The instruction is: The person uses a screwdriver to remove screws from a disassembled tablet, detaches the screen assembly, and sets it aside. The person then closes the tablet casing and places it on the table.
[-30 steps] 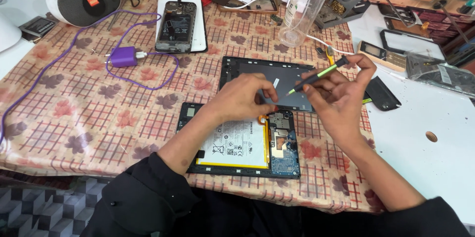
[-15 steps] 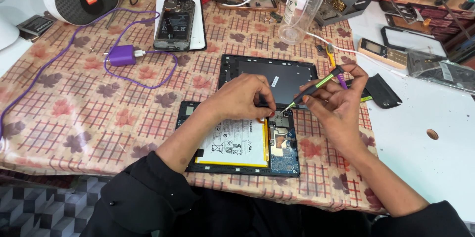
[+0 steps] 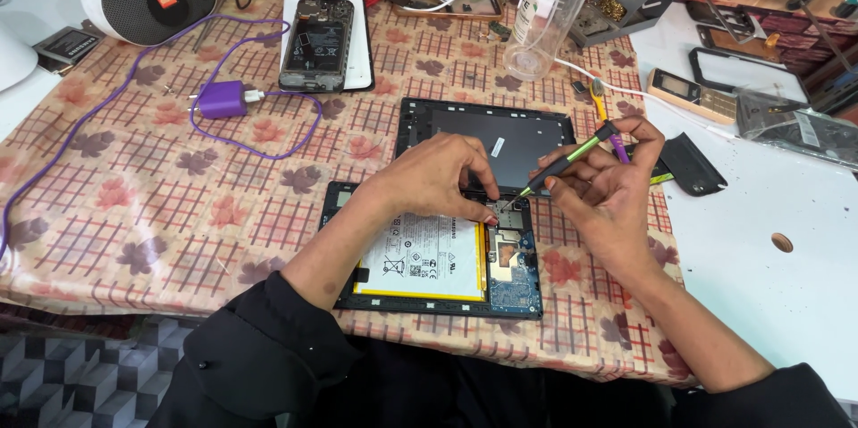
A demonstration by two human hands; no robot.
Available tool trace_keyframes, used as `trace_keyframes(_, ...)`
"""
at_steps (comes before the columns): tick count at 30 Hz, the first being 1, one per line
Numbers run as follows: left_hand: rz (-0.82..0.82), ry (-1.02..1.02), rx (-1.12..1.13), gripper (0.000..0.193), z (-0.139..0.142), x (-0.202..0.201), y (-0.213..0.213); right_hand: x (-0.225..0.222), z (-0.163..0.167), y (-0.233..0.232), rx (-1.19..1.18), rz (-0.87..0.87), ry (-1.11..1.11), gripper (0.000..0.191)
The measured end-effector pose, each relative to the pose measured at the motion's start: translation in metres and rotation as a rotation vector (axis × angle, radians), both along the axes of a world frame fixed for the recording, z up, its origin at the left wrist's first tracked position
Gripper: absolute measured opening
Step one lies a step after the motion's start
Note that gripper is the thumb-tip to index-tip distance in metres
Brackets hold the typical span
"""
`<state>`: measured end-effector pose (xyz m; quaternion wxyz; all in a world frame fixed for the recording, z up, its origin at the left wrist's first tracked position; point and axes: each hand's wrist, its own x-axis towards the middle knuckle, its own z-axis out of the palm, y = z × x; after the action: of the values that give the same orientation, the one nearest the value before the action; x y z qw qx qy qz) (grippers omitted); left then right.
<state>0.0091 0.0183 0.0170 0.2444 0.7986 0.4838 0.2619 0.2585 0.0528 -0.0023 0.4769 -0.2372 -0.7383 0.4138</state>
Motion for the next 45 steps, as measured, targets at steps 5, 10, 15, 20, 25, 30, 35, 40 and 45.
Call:
trace_keyframes(5,0.006,0.015,-0.008,0.039,0.0,0.0,0.0,0.001,-0.002,0.001,0.027,0.02,0.015,0.069)
trace_keyframes(10,0.015,0.007,-0.009,0.032,0.0,0.002,-0.001,0.003,-0.003,-0.002,0.029,0.034,0.061,0.07)
trace_keyframes(15,0.017,-0.03,0.017,0.026,-0.001,0.005,-0.002,0.002,-0.001,-0.005,0.051,0.041,0.083,0.069)
trace_keyframes(20,0.01,-0.075,0.038,0.022,-0.003,0.007,-0.002,0.001,0.001,-0.006,0.046,0.036,0.079,0.068)
trace_keyframes(25,0.003,-0.096,0.024,0.02,-0.003,0.007,-0.002,0.002,0.001,-0.006,0.066,0.028,0.066,0.068)
trace_keyframes(30,-0.009,-0.121,0.033,0.018,-0.003,0.007,-0.001,0.002,0.001,-0.006,0.058,0.041,0.068,0.069)
trace_keyframes(35,-0.012,-0.113,0.038,0.019,-0.002,0.006,-0.002,0.002,0.001,-0.007,0.045,0.043,0.072,0.069)
trace_keyframes(40,-0.021,-0.107,0.036,0.022,-0.002,0.007,-0.001,0.002,0.002,-0.008,0.038,0.047,0.068,0.069)
trace_keyframes(45,-0.018,-0.119,0.027,0.023,-0.005,0.003,0.003,0.004,0.006,-0.01,0.055,0.051,0.086,0.07)
